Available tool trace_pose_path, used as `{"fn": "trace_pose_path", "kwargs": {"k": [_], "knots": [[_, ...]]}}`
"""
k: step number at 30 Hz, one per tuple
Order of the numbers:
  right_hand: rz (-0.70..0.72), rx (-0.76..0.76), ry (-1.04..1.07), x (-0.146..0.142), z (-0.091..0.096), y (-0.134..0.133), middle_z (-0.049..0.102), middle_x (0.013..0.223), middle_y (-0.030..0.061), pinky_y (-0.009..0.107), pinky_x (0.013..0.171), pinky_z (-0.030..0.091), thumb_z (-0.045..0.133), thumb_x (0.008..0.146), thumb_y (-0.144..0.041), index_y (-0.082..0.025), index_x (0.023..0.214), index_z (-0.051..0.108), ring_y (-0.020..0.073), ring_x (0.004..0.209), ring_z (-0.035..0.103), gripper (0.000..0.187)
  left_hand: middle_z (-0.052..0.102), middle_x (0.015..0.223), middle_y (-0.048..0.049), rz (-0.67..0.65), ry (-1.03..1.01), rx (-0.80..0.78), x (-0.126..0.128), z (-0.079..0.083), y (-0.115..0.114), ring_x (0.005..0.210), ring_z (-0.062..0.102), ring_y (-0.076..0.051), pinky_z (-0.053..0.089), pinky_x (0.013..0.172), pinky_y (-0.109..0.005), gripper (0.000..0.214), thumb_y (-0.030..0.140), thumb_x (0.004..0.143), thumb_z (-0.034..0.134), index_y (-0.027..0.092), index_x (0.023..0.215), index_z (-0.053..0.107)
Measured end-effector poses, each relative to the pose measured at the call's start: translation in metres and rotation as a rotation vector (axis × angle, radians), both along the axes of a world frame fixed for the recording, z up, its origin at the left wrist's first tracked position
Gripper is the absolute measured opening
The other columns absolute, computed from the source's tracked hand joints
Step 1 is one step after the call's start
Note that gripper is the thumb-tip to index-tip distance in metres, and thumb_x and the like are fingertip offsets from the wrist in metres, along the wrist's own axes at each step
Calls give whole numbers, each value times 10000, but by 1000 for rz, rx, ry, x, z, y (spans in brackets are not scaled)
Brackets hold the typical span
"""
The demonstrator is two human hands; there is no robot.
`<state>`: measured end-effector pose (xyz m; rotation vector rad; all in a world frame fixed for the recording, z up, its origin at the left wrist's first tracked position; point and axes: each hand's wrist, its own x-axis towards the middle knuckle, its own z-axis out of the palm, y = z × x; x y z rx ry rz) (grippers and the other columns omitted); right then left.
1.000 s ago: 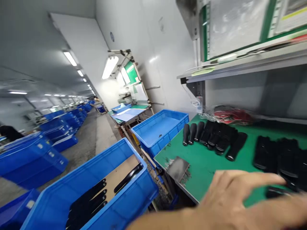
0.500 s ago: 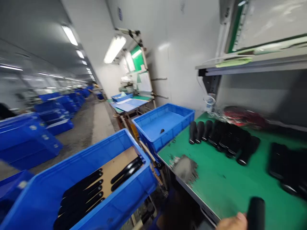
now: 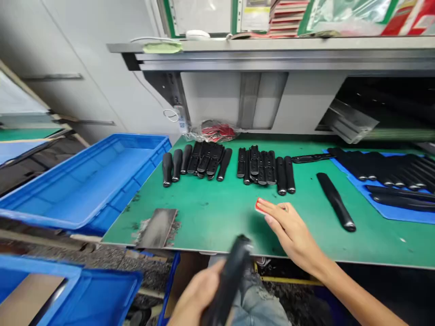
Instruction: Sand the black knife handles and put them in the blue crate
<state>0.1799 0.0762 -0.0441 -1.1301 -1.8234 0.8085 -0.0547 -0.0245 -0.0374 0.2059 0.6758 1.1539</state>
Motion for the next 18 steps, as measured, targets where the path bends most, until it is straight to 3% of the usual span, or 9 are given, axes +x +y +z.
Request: {"fn": "trace_pose_path", "kwargs": {"k": [3,5,7,9,12,14,18], "knots": [[-42,-235,297,7,1,-22,682,1208,115,412,858,521,303,1108,-542,-261,1347,643,253,953,646,502,591,545,32,122,-132,61,-12,16,11,577,619,-158,542,583,-253,208,249,891,670,270,1088,732],[-12,-437,664,5,2,-39,646,1261,138,336,703,522,165,1104,-546,-256,1351,618,221,844,635,591,728,891,-28,225,-254,14,-12,21,25,734,686,-150,568,628,-239,228,240,942,562,271,1125,694],[88,-648,1122,0,3,-52,524,1431,151,290,713,504,277,1089,-549,-235,1314,640,215,945,610,531,708,1101,-81,259,-324,-93,-5,20,40,708,677,-114,555,570,-196,241,209,977,470,213,1152,636],[171,-783,1456,-4,4,-59,458,1492,139,286,767,496,456,1053,-518,-215,1267,678,222,1014,582,432,703,1017,-95,241,-264,-188,5,13,51,579,614,-99,501,456,-188,254,218,1005,404,151,1181,574],[193,-831,1531,-5,5,-64,487,1467,92,339,812,508,538,1046,-473,-245,1276,686,242,1045,577,356,689,925,-96,259,-53,-238,19,1,56,598,624,-160,490,432,-254,280,255,1014,406,125,1229,529],[184,-831,1499,-2,5,-68,547,1405,89,369,823,520,535,1059,-489,-271,1293,679,253,1055,587,351,683,887,-72,237,81,-218,27,-3,51,550,606,-137,446,404,-219,317,205,1003,454,148,1312,495],[59,-780,1279,5,-11,-82,683,1164,113,376,904,544,505,1053,-594,-257,1263,705,274,1081,624,445,684,829,8,139,333,-144,33,-3,36,363,498,-60,385,338,-153,690,155,919,660,276,1511,328]]}}
